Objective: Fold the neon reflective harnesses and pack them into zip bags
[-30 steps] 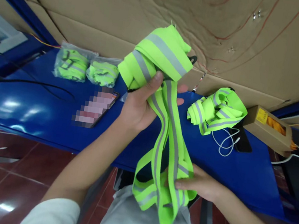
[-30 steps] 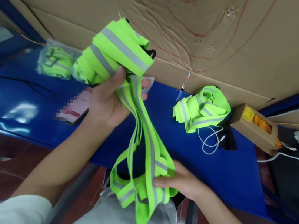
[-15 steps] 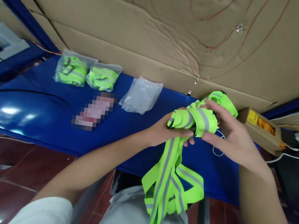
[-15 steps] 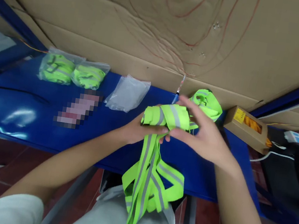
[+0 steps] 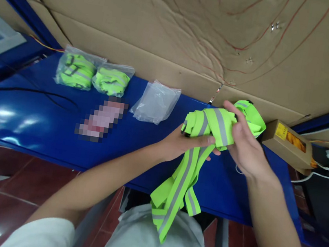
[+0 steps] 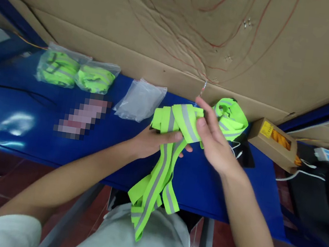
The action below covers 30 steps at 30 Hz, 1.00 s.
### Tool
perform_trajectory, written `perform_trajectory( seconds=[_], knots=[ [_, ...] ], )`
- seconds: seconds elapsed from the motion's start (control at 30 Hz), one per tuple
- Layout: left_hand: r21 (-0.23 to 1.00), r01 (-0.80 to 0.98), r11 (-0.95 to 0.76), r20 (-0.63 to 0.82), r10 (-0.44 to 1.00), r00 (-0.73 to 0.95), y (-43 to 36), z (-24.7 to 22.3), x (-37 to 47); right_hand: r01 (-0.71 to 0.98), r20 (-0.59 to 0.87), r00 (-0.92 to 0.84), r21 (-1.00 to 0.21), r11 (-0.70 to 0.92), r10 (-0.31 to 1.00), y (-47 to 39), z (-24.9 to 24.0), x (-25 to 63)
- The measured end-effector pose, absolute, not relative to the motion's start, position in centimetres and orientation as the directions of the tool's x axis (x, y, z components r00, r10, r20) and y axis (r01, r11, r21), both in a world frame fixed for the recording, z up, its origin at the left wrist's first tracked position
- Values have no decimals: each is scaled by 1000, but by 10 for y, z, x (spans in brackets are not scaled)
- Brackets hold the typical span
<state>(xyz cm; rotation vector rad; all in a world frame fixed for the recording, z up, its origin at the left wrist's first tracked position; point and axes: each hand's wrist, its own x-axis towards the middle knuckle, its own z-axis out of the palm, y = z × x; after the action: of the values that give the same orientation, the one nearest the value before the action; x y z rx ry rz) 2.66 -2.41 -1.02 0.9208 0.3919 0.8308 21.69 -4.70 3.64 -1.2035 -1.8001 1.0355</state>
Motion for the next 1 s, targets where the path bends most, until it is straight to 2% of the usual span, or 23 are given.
perform_trajectory(
  seconds=[0.17, 0.3, 0.5, 0.6, 0.7, 0.77, 0.83, 0.9, 1.0],
  knots=[
    [882, -427, 201, 19, 889, 457, -26, -17, 29, 373, 230, -9, -902, 217, 973, -58, 12, 185],
    [865, -474, 166, -11, 950, 312, -30, -19, 36, 325, 200, 2, -927, 189, 980, -63, 2, 182],
    [875, -428, 228, -15, 895, 445, -28, -20, 38, 212, 90, -246, -967, 144, 965, -51, -9, 211],
    [855, -431, 288, -59, 880, 472, -28, -22, 39, 215, 76, -241, -968, 130, 968, -48, -9, 218],
    [758, -474, 448, -70, 779, 624, -28, -25, 40, 245, 107, -180, -958, 149, 978, -52, -3, 218],
    [695, -457, 555, -52, 673, 738, -26, -26, 39, 324, 208, -126, -916, 238, 970, -55, 3, 219],
    [657, -406, 635, -35, 564, 825, -25, -27, 37, 459, 375, -102, -804, 378, 922, -57, 8, 222],
    [654, -363, 663, -4, 483, 875, -23, -27, 34, 538, 513, -170, -667, 516, 841, -57, 13, 227],
    [669, -354, 654, 48, 438, 898, -19, -25, 31, 530, 549, -374, -535, 658, 747, -53, 17, 236]
  ],
)
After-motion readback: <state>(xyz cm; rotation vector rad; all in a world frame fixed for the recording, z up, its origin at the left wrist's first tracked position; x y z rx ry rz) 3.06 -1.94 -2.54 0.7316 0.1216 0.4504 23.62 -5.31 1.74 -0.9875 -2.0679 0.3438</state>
